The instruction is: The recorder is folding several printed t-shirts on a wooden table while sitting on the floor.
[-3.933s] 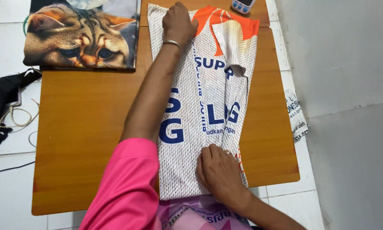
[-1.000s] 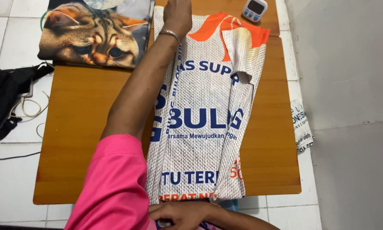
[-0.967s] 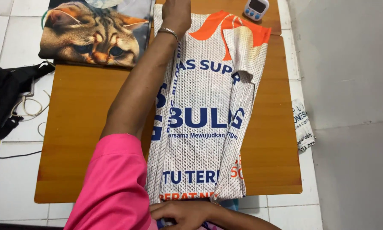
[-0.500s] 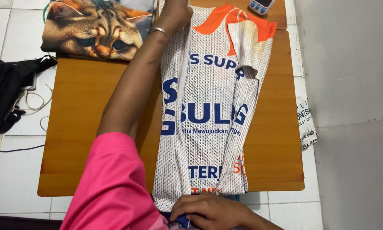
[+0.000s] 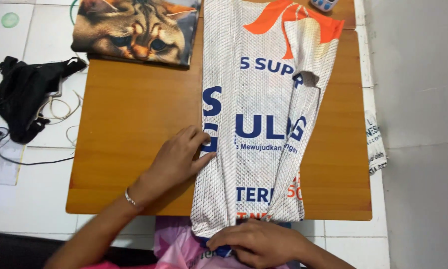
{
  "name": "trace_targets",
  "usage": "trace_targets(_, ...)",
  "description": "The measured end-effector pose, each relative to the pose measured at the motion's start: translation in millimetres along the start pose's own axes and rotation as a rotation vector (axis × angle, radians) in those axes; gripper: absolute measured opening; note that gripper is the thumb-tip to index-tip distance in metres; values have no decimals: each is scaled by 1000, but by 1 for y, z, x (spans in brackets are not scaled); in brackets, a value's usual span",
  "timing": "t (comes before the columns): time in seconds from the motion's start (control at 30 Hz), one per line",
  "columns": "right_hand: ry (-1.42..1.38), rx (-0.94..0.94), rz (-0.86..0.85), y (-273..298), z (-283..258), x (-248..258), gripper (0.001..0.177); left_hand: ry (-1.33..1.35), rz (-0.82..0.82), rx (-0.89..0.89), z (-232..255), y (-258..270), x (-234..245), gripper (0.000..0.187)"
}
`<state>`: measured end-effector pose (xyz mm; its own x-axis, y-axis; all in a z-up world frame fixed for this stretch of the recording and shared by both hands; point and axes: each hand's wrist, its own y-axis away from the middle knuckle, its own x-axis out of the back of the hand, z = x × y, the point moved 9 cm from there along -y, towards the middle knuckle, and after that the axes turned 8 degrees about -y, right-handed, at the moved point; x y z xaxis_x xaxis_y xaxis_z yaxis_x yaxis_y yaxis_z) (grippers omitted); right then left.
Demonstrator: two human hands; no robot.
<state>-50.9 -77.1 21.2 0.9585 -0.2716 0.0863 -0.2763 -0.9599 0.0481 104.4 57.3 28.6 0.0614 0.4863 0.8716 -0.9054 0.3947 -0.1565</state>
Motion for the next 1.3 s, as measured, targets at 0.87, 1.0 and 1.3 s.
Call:
trace_targets(0.87,914,-233,760,-132,82,341,61,-300,56,-225,10,-41,-50,55)
trace_targets(1.0,1020,-336,878,-151,96,380,61,-328,177,-121,-41,-110,-48,69)
trace_targets(1.3,1041,-446,861,-150,100,387,69,-403,-39,-66,3,-19,-55,91)
